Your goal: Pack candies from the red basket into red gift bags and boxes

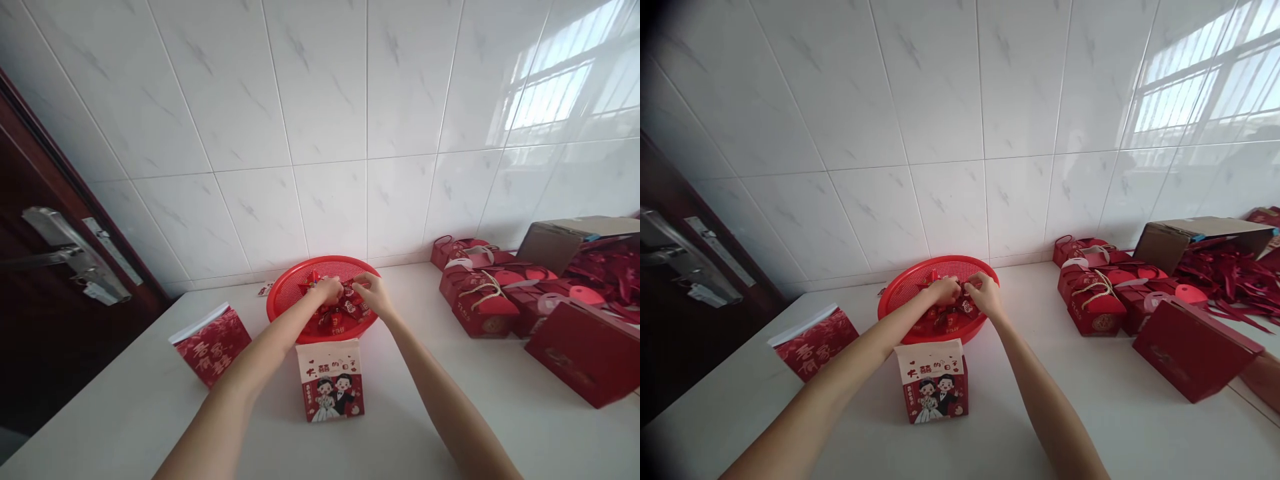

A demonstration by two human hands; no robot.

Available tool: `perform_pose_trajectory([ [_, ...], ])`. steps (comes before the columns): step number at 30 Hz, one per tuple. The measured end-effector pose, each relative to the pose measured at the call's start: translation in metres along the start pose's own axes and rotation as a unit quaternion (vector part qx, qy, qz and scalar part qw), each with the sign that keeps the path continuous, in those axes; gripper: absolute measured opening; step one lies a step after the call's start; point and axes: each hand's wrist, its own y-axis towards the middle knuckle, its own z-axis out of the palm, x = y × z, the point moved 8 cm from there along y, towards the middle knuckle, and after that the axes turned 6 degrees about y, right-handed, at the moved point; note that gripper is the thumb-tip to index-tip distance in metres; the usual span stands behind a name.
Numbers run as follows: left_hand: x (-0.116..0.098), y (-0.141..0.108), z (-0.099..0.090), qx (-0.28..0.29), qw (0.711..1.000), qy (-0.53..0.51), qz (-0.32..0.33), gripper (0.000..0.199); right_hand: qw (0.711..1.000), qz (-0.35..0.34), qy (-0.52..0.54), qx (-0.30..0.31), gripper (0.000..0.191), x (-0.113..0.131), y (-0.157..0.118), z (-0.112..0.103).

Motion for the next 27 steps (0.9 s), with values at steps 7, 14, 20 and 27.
perform_pose_trajectory([
  [7, 0.053, -0.025, -0.007, -0.024, 0.997, -0.014, -0.066, 0.009, 0.999, 0.005, -0.032, 0.001, 0.01, 0.01, -0.006, -0.002],
  [14, 0.057, -0.026, 0.0, -0.062, 0.994, -0.046, -0.074, 0.022, 0.998, 0.021, -0.053, 0.001, 0.008, 0.016, -0.009, -0.003],
  [20, 0.075, -0.025, 0.013, -0.043, 0.993, -0.05, -0.095, 0.02, 0.997, 0.022, -0.068, 0.006, 0.01, 0.015, -0.01, -0.001],
  [27, 0.064, -0.019, 0.02, -0.028, 0.998, -0.034, -0.047, 0.047, 0.994, 0.029, -0.1, 0.01, 0.008, 0.019, -0.013, -0.001],
])
